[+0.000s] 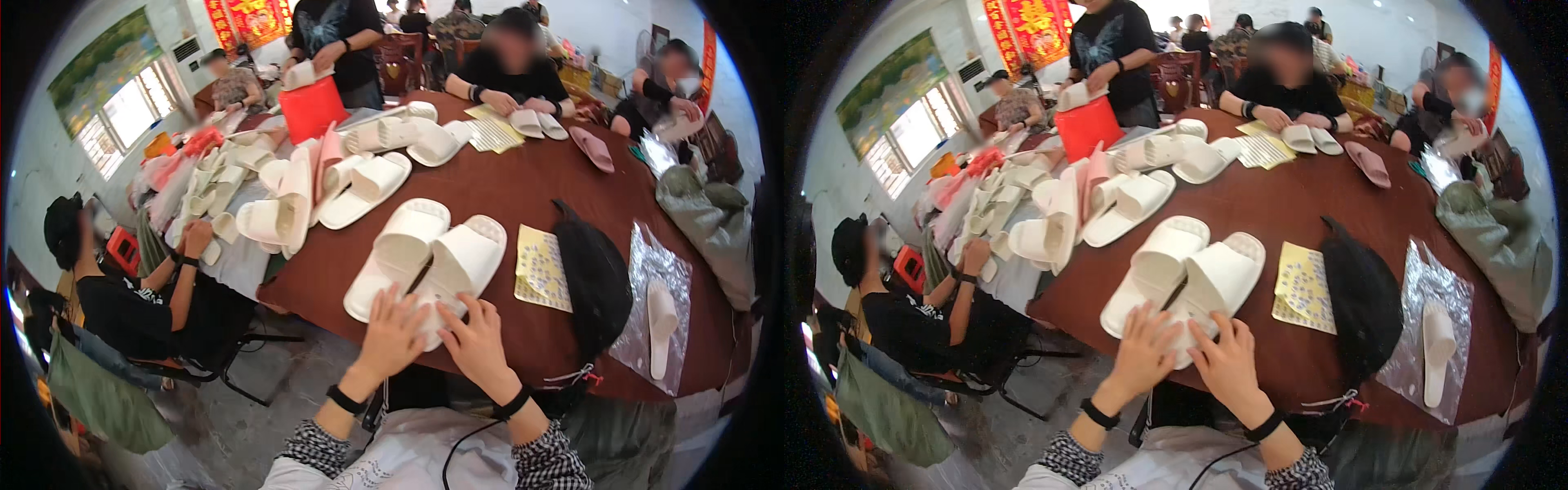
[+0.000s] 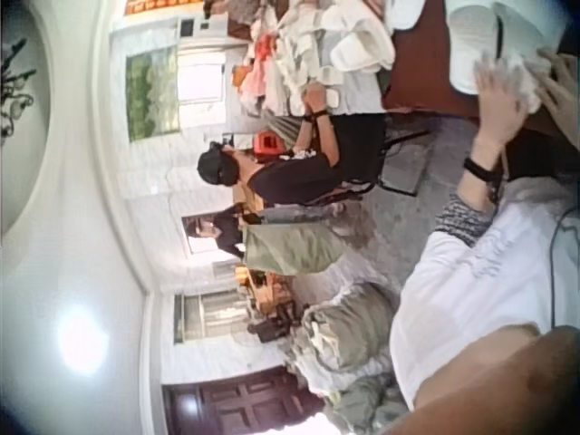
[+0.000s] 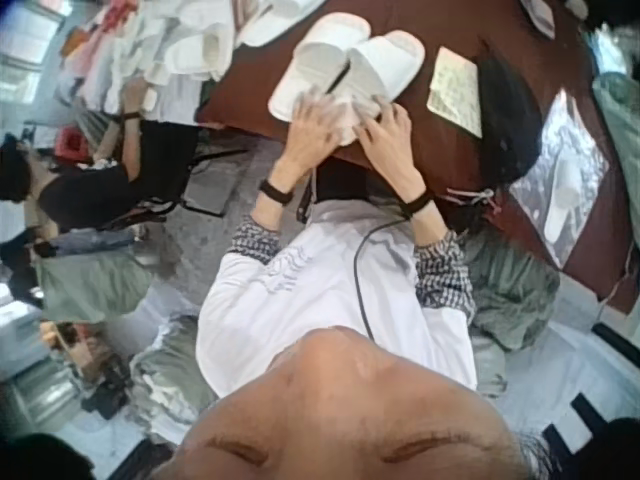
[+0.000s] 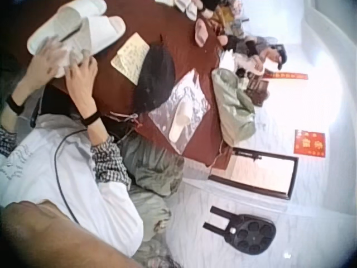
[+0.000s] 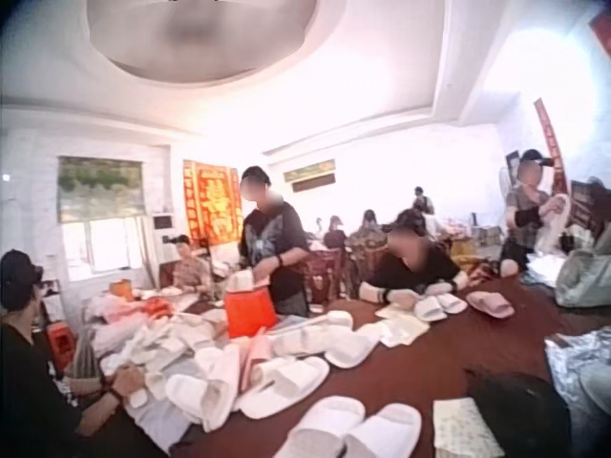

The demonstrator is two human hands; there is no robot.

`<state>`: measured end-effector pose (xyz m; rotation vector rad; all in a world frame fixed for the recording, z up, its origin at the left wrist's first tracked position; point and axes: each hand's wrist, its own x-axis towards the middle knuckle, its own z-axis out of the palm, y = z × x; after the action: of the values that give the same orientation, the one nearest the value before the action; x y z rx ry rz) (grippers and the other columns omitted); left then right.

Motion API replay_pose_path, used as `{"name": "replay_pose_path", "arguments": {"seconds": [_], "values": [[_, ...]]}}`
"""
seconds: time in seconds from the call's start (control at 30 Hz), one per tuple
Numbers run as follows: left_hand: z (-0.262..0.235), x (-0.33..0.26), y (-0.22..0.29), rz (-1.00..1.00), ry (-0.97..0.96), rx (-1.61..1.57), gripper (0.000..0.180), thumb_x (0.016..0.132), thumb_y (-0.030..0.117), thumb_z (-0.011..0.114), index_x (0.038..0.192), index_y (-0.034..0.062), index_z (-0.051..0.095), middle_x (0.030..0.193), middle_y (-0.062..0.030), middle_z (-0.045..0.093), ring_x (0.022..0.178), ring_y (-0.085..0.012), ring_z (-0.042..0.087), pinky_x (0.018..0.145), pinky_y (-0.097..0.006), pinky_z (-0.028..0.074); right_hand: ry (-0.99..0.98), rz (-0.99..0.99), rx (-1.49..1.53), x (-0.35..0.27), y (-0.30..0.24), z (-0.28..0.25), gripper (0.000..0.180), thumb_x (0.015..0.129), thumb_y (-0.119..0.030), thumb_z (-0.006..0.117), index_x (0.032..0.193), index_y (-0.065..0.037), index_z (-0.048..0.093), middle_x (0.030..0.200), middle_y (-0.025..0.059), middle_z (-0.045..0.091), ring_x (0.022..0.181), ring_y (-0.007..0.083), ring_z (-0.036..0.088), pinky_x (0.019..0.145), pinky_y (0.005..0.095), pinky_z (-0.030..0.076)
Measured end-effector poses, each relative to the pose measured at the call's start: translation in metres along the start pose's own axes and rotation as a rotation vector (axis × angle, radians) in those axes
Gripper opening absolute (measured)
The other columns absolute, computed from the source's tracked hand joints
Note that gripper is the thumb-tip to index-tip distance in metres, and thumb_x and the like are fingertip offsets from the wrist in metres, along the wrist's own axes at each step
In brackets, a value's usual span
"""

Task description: Inspecting pairs of slippers and applying size or quality labels to the footbed.

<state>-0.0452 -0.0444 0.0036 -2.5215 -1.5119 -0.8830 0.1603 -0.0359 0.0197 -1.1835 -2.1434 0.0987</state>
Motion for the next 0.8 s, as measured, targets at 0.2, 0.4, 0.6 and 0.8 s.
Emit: {"name": "replay_pose_path", "arguments": {"seconds": [0.2, 0.4, 0.6, 0.8], "values": [[-0.02, 0.006, -0.008, -0.063, -0.089, -0.086, 0.048, 0.086, 0.012, 0.063, 0.133, 0.008, 0.057, 0.149, -0.0209, 0.045, 0.143, -0.0479, 0.033, 0.12, -0.06, 0.024, -0.066, -0.084, 0.194, 0.005, 0.012, -0.01, 0.037, 0.085, -0.018, 0.075, 0.122, -0.012, 0.07, 0.13, 0.0086, 0.061, 0.114, 0.0343, 0.053, 0.097, 0.0447, 0.046], [-0.029, 0.025, -0.016, -0.117, -0.107, -0.197, 0.056, 0.089, 0.015, 0.068, 0.141, 0.0072, 0.05, 0.152, -0.0273, 0.036, 0.142, -0.0496, 0.033, 0.119, -0.053, 0.029, 0.039, 0.158, 0.437, 0.011, 0.034, -0.029, 0.018, 0.093, -0.006, 0.066, 0.11, -0.001, 0.071, 0.114, 0.0152, 0.065, 0.105, 0.0327, 0.062, 0.091, 0.0392, 0.051], [-0.026, 0.071, -0.047, -0.066, -0.379, -0.297, 0.066, 0.093, 0.022, 0.068, 0.153, 0.018, 0.04, 0.143, -0.0315, 0.039, 0.136, -0.0492, 0.04, 0.114, -0.052, 0.034, -0.005, 0.161, 0.277, 0.001, 0.03, -0.022, 0.021, 0.091, -0.007, 0.066, 0.111, -0.002, 0.07, 0.115, 0.0141, 0.062, 0.109, 0.0334, 0.057, 0.094, 0.0423, 0.048], [0.018, 0.105, -0.054, 0.041, -0.485, -0.185, 0.07, 0.091, 0.029, 0.068, 0.153, 0.0152, 0.039, 0.124, -0.0313, 0.043, 0.121, -0.0531, 0.047, 0.108, -0.055, 0.038, -0.007, 0.153, 0.27, -0.001, 0.029, -0.022, 0.025, 0.088, -0.004, 0.066, 0.113, -0.004, 0.068, 0.118, 0.0147, 0.06, 0.111, 0.0353, 0.056, 0.096, 0.0429, 0.047]]}}
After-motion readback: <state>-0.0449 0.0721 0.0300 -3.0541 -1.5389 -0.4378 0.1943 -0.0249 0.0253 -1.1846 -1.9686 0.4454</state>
